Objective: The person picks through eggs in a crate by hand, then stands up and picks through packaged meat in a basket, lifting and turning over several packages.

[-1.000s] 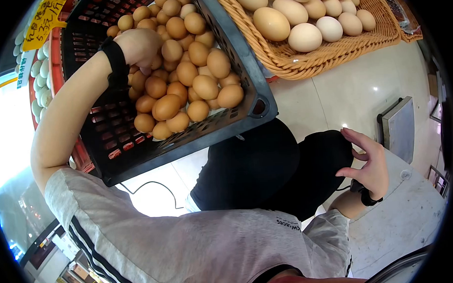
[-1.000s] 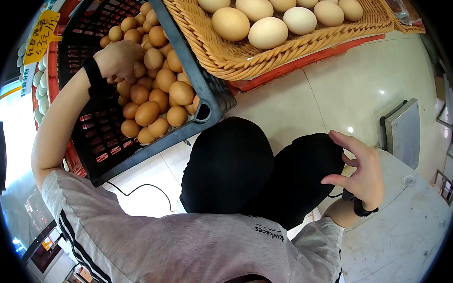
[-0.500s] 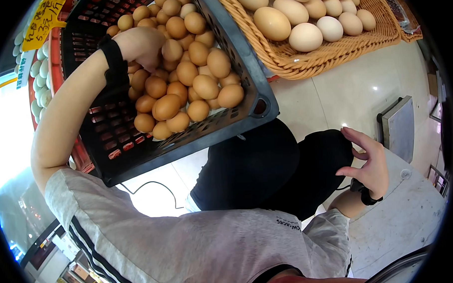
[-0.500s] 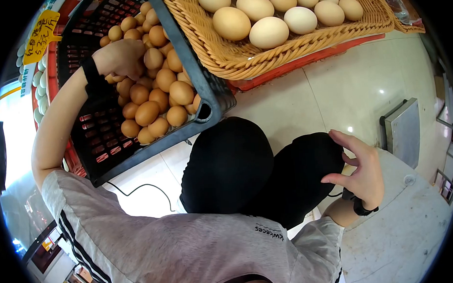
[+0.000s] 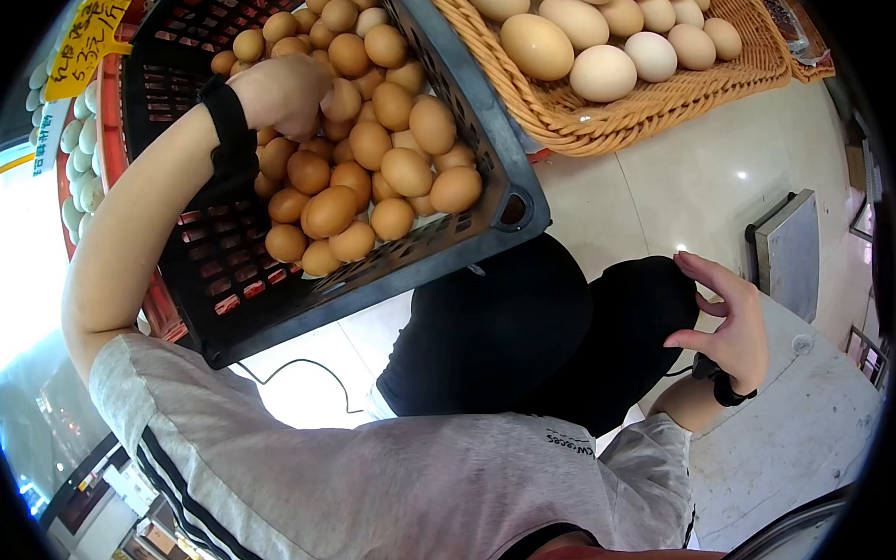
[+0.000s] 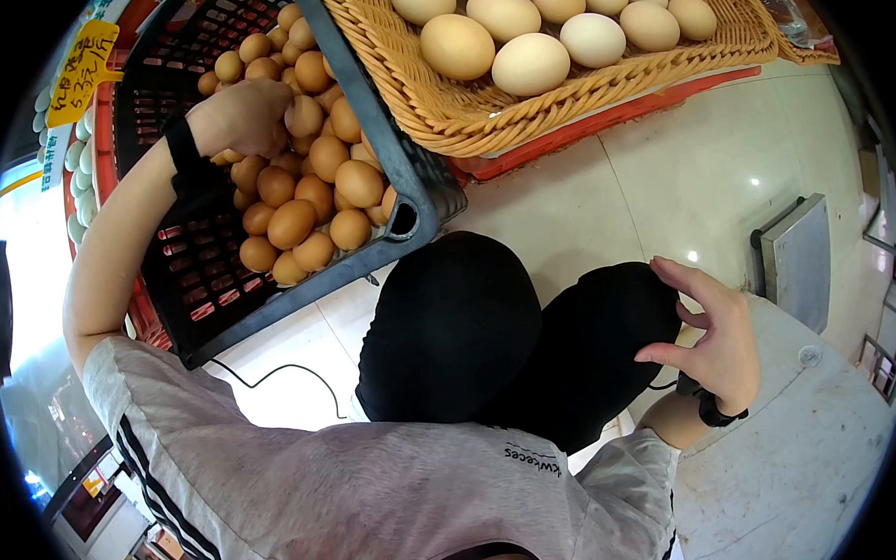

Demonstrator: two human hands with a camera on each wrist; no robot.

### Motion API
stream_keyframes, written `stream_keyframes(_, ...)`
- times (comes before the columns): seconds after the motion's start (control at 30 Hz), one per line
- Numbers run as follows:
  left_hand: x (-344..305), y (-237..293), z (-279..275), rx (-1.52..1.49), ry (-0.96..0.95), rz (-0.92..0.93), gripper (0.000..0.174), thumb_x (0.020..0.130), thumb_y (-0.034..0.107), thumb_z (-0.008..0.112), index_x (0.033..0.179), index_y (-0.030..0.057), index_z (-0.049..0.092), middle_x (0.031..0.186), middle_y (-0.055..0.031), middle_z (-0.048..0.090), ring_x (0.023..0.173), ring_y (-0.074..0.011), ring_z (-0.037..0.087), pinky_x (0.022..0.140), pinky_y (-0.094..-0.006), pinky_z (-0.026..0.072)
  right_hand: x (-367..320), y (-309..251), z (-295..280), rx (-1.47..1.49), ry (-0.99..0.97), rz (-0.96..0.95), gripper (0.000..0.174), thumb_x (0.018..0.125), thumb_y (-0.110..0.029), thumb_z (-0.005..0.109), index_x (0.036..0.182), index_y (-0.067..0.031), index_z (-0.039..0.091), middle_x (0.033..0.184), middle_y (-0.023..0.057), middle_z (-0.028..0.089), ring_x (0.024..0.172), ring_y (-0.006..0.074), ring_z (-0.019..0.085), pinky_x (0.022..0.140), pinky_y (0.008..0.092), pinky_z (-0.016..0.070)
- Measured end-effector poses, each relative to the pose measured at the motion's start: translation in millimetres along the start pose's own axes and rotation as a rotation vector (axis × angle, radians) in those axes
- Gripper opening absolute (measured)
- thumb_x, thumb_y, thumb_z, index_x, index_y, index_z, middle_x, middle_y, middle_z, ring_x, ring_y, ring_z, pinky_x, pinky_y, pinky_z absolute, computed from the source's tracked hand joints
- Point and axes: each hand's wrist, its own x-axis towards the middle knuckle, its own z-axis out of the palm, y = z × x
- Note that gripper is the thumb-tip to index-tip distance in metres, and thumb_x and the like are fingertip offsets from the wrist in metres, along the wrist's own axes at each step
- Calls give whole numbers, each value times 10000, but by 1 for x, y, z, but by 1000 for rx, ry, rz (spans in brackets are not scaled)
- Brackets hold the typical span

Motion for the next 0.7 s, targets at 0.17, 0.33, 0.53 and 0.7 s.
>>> stream_keyframes(0.17,7,-12,15,-45,50,55,258,811,135,760,1007,-32,737,994,-213,746,947,-374,731,787,-440,597,0,1,0,0,2,-2,1000,551,-284,1020,1430,-37,613,1360,83,707,1274,217,662,899,398,627)
stream_keyframes(0.33,1,-3,4,-47,2,33,253,813,135,759,999,-36,735,1023,-209,746,969,-366,731,812,-429,597,1,2,0,-1,2,-5,1008,549,-300,1022,1431,-35,612,1360,83,707,1276,214,661,891,393,624)
stream_keyframes(0.53,9,-2,23,2,161,34,195,765,77,796,957,44,801,994,-139,765,992,-302,744,812,-390,618,3,0,0,1,-7,10,1009,554,-306,1022,1432,-31,609,1362,82,706,1282,211,657,888,394,619)
stream_keyframes(0.7,0,10,20,-16,193,-22,147,748,49,812,889,19,782,995,-145,747,999,-297,743,798,-384,625,3,0,0,2,-9,21,1011,554,-317,1022,1432,-32,610,1362,83,706,1283,213,656,889,396,618)
